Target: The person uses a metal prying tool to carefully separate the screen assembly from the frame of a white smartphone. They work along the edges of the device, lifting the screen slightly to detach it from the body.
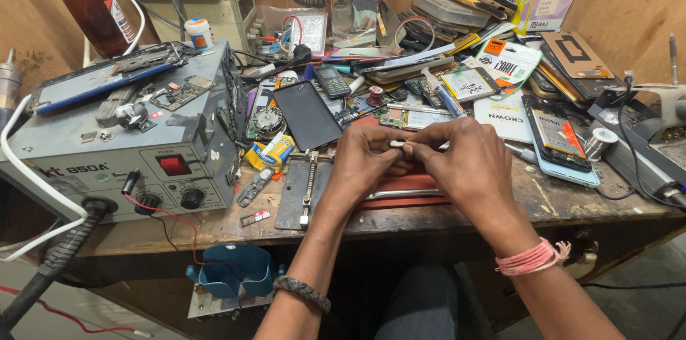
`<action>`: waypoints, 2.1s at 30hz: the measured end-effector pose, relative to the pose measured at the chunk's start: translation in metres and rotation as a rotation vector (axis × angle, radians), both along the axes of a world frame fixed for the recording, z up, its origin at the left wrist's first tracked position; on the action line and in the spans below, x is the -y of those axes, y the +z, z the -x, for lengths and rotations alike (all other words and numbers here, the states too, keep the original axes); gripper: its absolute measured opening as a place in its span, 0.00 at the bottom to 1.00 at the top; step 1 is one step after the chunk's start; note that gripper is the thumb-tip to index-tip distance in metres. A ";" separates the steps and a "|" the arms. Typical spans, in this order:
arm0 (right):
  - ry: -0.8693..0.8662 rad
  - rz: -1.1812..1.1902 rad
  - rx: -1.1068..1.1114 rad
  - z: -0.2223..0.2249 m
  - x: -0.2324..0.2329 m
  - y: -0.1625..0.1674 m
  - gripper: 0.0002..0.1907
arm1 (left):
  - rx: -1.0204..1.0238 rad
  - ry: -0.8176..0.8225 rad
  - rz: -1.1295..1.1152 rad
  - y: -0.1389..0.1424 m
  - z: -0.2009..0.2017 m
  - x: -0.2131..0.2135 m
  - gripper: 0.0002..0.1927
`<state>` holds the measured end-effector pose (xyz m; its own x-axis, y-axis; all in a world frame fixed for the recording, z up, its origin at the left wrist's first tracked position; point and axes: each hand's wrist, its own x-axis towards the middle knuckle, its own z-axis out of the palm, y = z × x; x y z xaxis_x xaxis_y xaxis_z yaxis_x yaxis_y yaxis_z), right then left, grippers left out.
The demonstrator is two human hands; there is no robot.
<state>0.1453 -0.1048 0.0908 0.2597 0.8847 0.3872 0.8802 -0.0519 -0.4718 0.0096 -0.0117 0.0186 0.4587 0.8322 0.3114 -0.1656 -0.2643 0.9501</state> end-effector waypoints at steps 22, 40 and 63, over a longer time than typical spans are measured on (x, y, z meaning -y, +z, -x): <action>0.047 0.163 -0.036 -0.013 0.009 0.016 0.13 | -0.063 0.062 0.003 0.006 -0.003 0.005 0.13; 0.042 -0.063 -0.074 -0.036 0.012 -0.012 0.13 | -0.069 0.038 0.015 -0.003 -0.004 -0.005 0.18; 0.164 -0.149 -0.156 -0.044 0.007 -0.033 0.14 | -0.055 0.055 -0.037 -0.009 -0.002 -0.011 0.24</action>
